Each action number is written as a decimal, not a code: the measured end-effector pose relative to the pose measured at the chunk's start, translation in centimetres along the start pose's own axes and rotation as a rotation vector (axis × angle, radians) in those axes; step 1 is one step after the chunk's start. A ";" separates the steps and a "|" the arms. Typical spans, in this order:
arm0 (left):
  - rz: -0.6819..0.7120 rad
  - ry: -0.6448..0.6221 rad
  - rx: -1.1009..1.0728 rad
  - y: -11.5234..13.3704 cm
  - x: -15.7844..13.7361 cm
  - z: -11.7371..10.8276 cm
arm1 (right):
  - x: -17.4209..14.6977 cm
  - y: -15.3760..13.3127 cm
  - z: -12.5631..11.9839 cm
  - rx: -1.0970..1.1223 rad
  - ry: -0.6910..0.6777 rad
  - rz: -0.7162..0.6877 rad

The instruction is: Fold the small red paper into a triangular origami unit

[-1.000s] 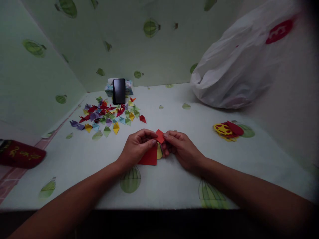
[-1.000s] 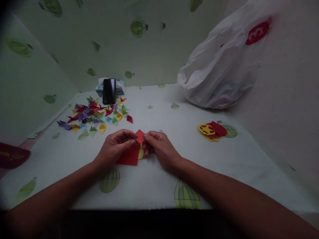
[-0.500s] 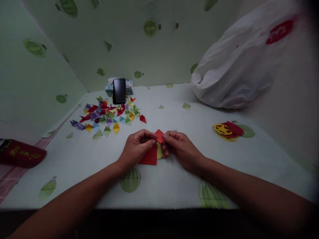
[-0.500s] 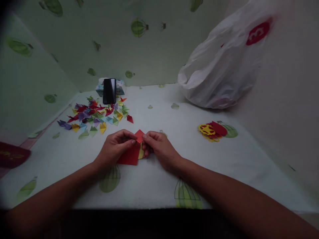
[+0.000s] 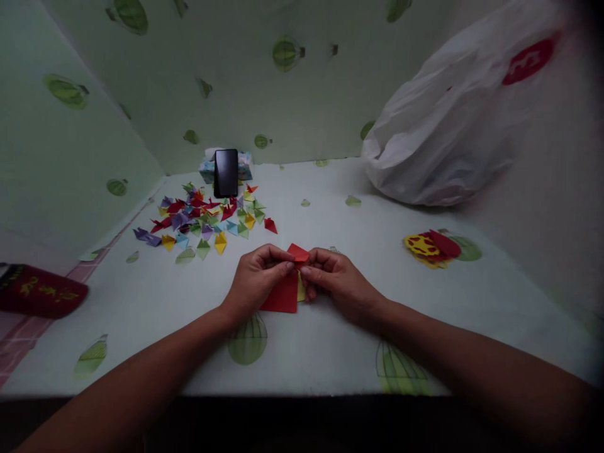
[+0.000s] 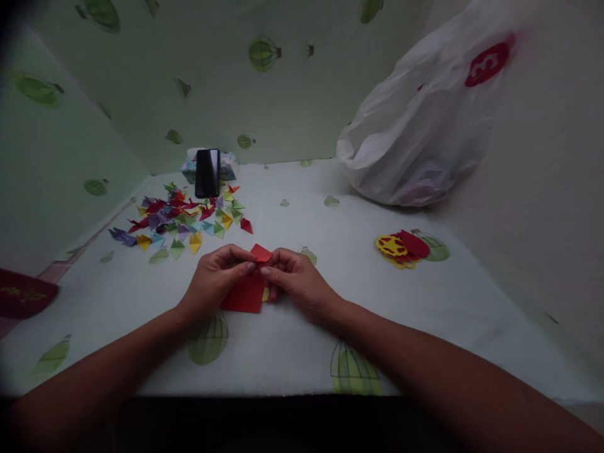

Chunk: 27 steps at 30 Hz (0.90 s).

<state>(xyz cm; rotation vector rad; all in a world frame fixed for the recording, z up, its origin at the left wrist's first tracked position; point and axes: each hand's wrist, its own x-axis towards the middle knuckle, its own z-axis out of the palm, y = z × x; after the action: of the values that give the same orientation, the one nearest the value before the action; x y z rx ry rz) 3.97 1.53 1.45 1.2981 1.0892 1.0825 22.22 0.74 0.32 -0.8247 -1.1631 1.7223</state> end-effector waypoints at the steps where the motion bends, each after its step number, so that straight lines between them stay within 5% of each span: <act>1: -0.011 -0.011 -0.015 0.0 0.0 0.0 | 0.0 0.0 0.0 -0.007 0.006 0.001; 27: 0.008 -0.221 -0.087 0.4 0.4 -0.5 | -0.1 0.0 -0.1 0.071 -0.008 0.016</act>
<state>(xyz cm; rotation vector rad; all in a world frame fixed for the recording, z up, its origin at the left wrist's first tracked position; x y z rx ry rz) 3.56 1.98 1.89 1.3192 0.8638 0.9556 22.32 0.68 0.30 -0.7863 -1.0964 1.7708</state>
